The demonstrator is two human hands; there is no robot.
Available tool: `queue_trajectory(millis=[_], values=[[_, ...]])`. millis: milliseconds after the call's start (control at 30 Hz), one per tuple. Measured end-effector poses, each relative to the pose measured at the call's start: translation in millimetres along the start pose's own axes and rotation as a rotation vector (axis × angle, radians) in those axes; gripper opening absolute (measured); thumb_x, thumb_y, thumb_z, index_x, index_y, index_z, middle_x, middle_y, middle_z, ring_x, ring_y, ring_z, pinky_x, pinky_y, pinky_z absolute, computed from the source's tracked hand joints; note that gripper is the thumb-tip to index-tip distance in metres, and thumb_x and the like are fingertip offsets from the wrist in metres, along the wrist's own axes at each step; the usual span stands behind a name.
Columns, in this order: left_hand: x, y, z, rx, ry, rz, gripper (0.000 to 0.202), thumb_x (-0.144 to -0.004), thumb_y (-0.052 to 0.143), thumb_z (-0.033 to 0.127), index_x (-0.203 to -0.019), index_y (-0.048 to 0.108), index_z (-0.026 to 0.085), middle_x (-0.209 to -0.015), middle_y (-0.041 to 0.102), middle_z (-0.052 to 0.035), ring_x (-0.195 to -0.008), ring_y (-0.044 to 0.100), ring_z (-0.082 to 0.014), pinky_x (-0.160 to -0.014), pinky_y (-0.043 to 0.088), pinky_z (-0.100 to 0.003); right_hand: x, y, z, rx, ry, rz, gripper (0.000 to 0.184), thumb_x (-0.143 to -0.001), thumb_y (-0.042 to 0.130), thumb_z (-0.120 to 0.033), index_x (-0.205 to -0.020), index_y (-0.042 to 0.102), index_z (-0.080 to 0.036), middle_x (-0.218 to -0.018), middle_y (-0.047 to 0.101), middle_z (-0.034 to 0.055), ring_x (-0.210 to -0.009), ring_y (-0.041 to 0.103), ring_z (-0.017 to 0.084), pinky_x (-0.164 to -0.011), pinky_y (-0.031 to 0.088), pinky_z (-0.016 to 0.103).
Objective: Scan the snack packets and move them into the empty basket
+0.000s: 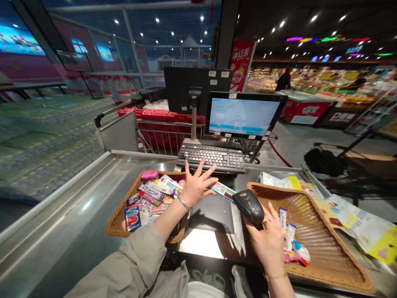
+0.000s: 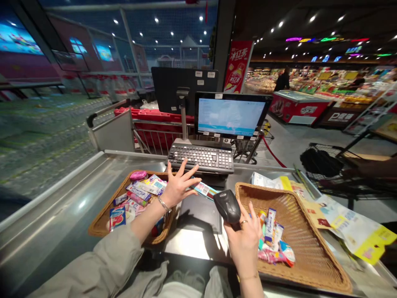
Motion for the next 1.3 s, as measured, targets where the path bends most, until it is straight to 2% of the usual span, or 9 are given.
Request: queue_trajectory(millis=[233,433,667,867,933,1000,1067,1167,1300], values=[[-21.9,18.8,26.6,0.039,0.1,-0.007,0.043,-0.077,0.072,0.048,-0.115,0.064,0.032,-0.147,0.046,-0.0053,-0.147,0.014,-0.0364,-0.105,-0.018,-0.074,12.1,-21.7,26.8,0.014,0.156,0.044,0.048,-0.078,0.059,-0.054,-0.111,0.065,-0.019,-0.12,0.064,0.0127,-0.131,0.043,0.032,-0.106,0.033,0.057],[-37.5,34.7,49.9,0.078,0.177,0.002,0.041,-0.076,0.073,0.046,-0.114,0.064,0.033,-0.147,0.047,-0.0036,-0.146,0.016,-0.0352,-0.105,-0.018,-0.073,17.1,-54.5,40.9,0.014,0.35,0.199,0.047,-0.073,0.064,-0.056,-0.097,0.069,-0.016,-0.121,0.063,0.0154,-0.126,0.048,0.031,-0.107,0.034,0.052],[-54.8,51.0,78.2,0.123,0.274,-0.015,0.039,-0.077,0.072,0.044,-0.114,0.063,0.033,-0.148,0.045,-0.0026,-0.147,0.012,-0.0342,-0.104,-0.019,-0.073,30.5,-85.1,58.4,0.047,0.481,0.256,0.043,-0.07,0.066,-0.05,-0.092,0.069,-0.014,-0.109,0.067,0.0149,-0.122,0.051,0.032,-0.106,0.036,0.049],[-69.6,66.2,114.6,0.161,0.368,-0.007,0.033,-0.085,0.065,0.039,-0.117,0.062,0.035,-0.15,0.043,-0.0009,-0.148,0.009,-0.0326,-0.105,-0.015,-0.074,42.0,-103.5,67.1,0.133,0.58,0.286,0.052,-0.07,0.064,-0.056,-0.097,0.068,-0.012,-0.117,0.064,0.0189,-0.122,0.052,0.034,-0.105,0.037,0.05],[-74.4,71.6,130.9,0.17,0.37,-0.017,0.04,-0.087,0.062,0.037,-0.127,0.056,0.039,-0.152,0.039,0.0002,-0.148,0.008,-0.0324,-0.105,-0.011,-0.076,46.4,-108.1,70.3,0.159,0.636,0.297,0.053,-0.07,0.063,-0.056,-0.097,0.069,-0.011,-0.12,0.063,0.0199,-0.121,0.052,0.035,-0.104,0.038,0.05],[-78.6,74.4,145.2,0.175,0.345,-0.037,0.055,-0.089,0.059,0.037,-0.14,0.04,0.043,-0.156,0.032,0.0006,-0.148,0.006,-0.0326,-0.105,-0.007,-0.078,50.4,-111.3,73.8,0.182,0.693,0.308,0.052,-0.069,0.064,-0.056,-0.096,0.069,-0.011,-0.122,0.062,0.0202,-0.119,0.054,0.036,-0.102,0.04,0.05],[-81.2,74.1,153.5,0.167,0.312,-0.071,0.068,-0.088,0.06,0.034,-0.147,0.027,0.04,-0.159,0.024,-0.0012,-0.148,0.005,-0.0329,-0.106,-0.003,-0.077,52.1,-112.6,76.1,0.188,0.719,0.318,0.052,-0.068,0.065,-0.055,-0.095,0.069,-0.011,-0.121,0.063,0.0203,-0.117,0.055,0.036,-0.101,0.041,0.049],[-80.8,67.8,151.6,0.145,0.29,-0.116,0.075,-0.085,0.063,0.038,-0.149,0.025,0.036,-0.16,0.02,-0.0047,-0.149,0.003,-0.0332,-0.107,0.0,-0.076,49.5,-110.7,75.4,0.171,0.691,0.324,0.054,-0.068,0.065,-0.056,-0.095,0.069,-0.01,-0.121,0.062,0.0214,-0.117,0.055,0.035,-0.101,0.041,0.048],[-73.8,56.3,127.9,0.12,0.225,-0.131,0.065,-0.087,0.058,0.047,-0.147,0.033,0.034,-0.16,0.021,-0.0064,-0.148,0.005,-0.0338,-0.107,0.0,-0.077,41.9,-99.3,71.0,0.131,0.644,0.288,0.055,-0.069,0.065,-0.056,-0.098,0.069,-0.009,-0.12,0.063,0.0204,-0.116,0.055,0.034,-0.101,0.041,0.047]])
Point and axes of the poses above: each hand's wrist, its own x-axis away from the middle knuckle, its own y-axis out of the palm, z = x × y, the point moved 6 cm from there along -x, towards the middle knuckle
